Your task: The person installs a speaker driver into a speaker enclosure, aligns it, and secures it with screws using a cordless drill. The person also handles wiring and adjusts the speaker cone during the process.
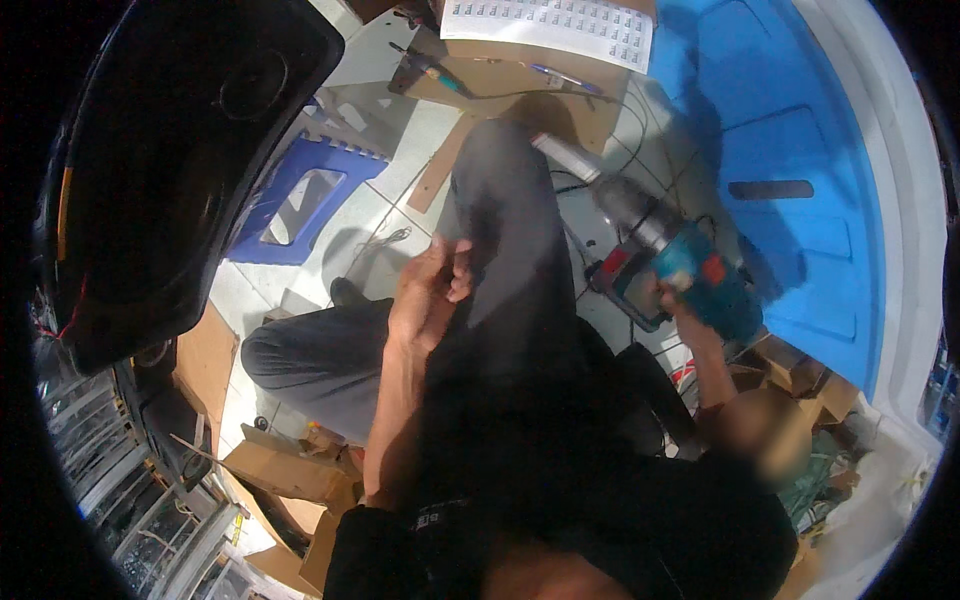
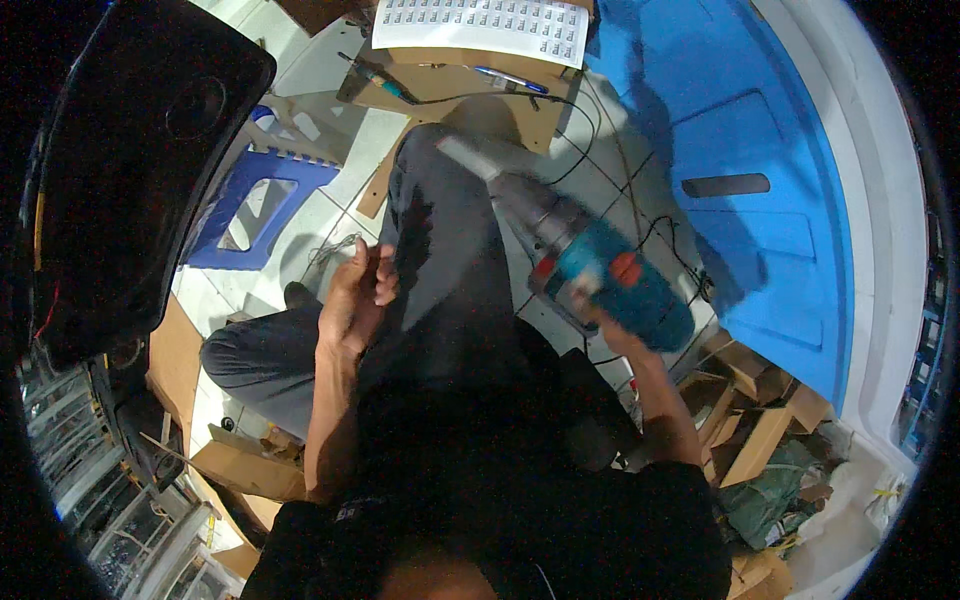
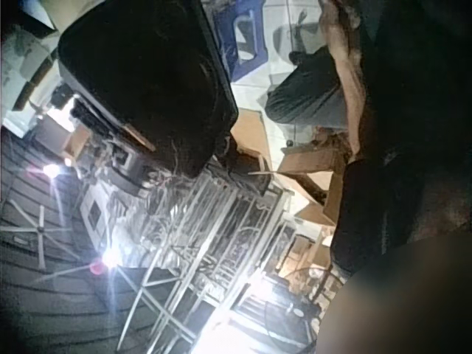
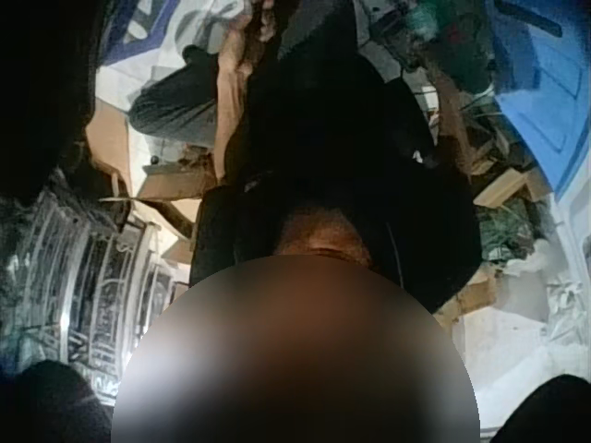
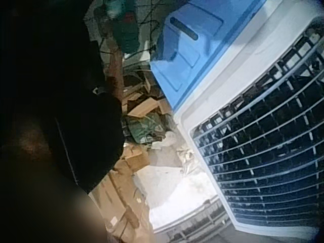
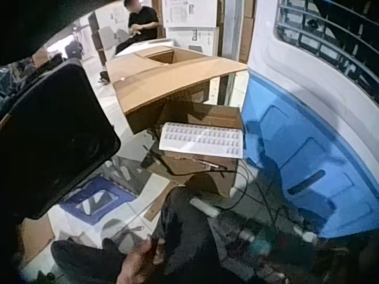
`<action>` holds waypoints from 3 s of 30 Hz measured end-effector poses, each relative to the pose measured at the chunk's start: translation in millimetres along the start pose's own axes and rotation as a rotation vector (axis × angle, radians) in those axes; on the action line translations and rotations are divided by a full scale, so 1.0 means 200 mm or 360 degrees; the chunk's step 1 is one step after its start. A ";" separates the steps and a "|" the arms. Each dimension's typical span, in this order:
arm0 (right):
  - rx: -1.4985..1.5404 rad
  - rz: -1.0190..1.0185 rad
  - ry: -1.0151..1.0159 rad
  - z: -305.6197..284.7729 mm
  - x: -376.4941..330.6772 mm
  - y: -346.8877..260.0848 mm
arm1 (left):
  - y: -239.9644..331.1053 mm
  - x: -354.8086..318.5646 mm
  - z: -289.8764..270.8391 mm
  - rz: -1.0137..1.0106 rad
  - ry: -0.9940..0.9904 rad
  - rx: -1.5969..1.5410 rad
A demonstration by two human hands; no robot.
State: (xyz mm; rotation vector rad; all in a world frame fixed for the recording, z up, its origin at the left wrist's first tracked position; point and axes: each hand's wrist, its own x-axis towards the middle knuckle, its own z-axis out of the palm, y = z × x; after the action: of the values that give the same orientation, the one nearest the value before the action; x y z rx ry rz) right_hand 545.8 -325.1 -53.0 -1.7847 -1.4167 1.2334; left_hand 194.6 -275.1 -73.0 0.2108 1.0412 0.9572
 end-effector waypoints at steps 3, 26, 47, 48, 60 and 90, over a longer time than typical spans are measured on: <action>0.0073 0.0132 0.0336 -0.05 0.12 0.24 | -0.06 0.00 -0.12 -0.0056 0.0202 -0.0086; -0.0052 -0.0578 0.0646 0.08 0.66 0.84 | -0.25 -0.02 -0.34 0.0167 0.0631 0.0071; -0.2065 0.0008 -0.0809 -0.29 0.11 1.08 | 0.21 -0.47 -0.49 0.0629 0.0535 -0.0334; -0.1870 0.0140 -0.0821 -0.32 0.09 0.98 | 0.25 -0.53 -0.53 0.0708 0.0508 -0.0382; -0.0850 -0.1490 -0.0296 0.48 0.07 -1.45 | 0.62 -0.85 -0.62 0.1050 0.0367 -0.0972; -0.1786 -0.1741 -0.0946 1.61 0.38 -3.44 | 2.19 -1.18 -0.42 0.1870 0.1108 0.0994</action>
State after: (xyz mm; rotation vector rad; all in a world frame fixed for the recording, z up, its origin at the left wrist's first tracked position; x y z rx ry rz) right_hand -49.0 -86.9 362.9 -0.6647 -3.1893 0.2867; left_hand -160.7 -215.9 280.3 1.1588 1.9093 1.7894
